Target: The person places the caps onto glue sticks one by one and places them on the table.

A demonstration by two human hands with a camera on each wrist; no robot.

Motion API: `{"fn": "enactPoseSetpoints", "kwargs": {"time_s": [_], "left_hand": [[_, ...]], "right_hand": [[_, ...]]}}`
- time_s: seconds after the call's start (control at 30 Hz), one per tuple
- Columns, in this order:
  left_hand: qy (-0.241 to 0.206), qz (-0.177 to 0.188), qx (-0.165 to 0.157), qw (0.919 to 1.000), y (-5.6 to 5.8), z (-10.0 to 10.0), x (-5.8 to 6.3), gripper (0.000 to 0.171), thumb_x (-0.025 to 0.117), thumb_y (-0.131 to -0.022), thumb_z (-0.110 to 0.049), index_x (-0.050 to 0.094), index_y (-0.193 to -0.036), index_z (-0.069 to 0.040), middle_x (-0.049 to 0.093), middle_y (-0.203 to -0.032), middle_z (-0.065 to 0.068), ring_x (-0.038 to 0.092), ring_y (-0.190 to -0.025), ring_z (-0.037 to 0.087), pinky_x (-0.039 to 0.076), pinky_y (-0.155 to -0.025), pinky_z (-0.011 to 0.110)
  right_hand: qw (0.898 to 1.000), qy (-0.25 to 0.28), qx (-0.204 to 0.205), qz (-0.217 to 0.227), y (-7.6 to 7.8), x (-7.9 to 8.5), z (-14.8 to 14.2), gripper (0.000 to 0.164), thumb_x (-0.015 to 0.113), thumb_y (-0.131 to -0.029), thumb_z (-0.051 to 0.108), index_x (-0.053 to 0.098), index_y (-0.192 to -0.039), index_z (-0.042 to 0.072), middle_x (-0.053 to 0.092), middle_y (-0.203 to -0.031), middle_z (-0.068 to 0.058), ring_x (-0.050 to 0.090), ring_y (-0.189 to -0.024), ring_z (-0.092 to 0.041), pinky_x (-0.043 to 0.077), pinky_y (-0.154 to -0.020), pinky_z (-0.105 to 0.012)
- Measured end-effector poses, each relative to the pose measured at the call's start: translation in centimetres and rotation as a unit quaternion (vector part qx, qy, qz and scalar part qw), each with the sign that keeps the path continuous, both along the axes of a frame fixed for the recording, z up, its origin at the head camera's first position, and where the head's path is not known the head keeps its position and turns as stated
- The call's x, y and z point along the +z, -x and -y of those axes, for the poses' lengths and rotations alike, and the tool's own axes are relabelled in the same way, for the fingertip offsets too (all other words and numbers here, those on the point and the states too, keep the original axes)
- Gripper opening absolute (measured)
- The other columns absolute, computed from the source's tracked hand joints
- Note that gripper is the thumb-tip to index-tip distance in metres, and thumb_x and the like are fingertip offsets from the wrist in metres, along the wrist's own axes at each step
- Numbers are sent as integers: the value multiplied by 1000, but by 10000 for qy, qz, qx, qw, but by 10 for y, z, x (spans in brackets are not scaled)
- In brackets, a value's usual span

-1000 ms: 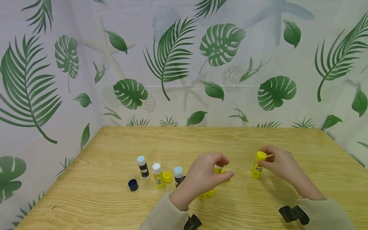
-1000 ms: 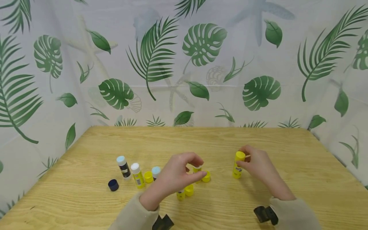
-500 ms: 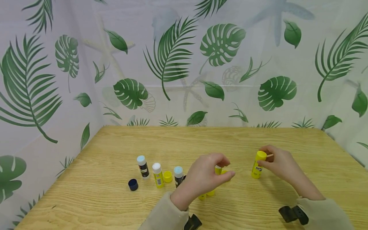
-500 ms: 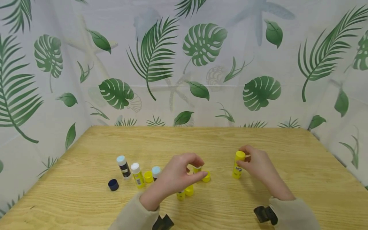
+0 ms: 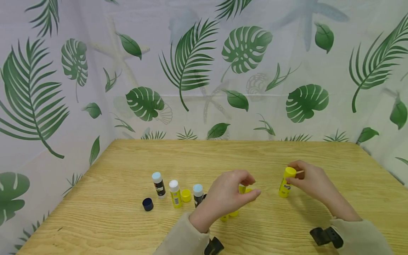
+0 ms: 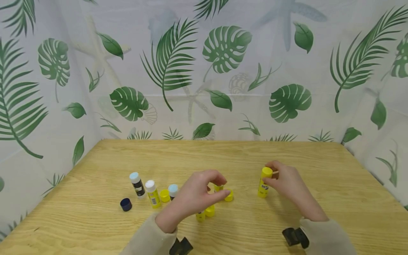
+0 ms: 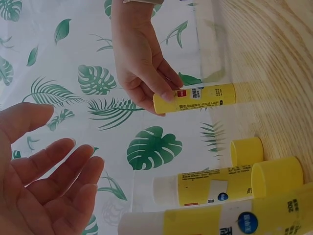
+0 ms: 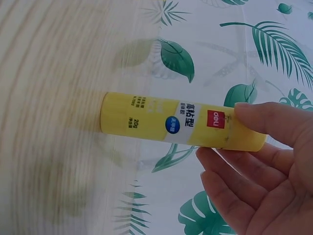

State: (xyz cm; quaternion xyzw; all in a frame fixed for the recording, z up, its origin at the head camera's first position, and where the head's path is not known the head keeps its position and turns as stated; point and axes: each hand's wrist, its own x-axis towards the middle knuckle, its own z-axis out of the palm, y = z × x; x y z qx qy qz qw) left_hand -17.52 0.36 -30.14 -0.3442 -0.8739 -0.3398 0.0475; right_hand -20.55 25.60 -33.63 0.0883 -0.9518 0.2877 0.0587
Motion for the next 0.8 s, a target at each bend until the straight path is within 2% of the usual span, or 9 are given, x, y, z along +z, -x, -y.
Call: {"fn": "enactPoseSetpoints", "kwargs": {"time_s": [0.8], "left_hand": [[128, -69, -17, 9999, 0, 0, -1, 23, 60, -84, -31, 63, -97, -12, 61, -91, -6, 56, -83, 6, 42, -69, 16]], "right_hand": [[9999, -16, 57, -114, -1, 2, -2, 42, 65, -79, 11, 48, -112, -10, 55, -101, -25, 56, -87, -38, 49, -63, -40]]}}
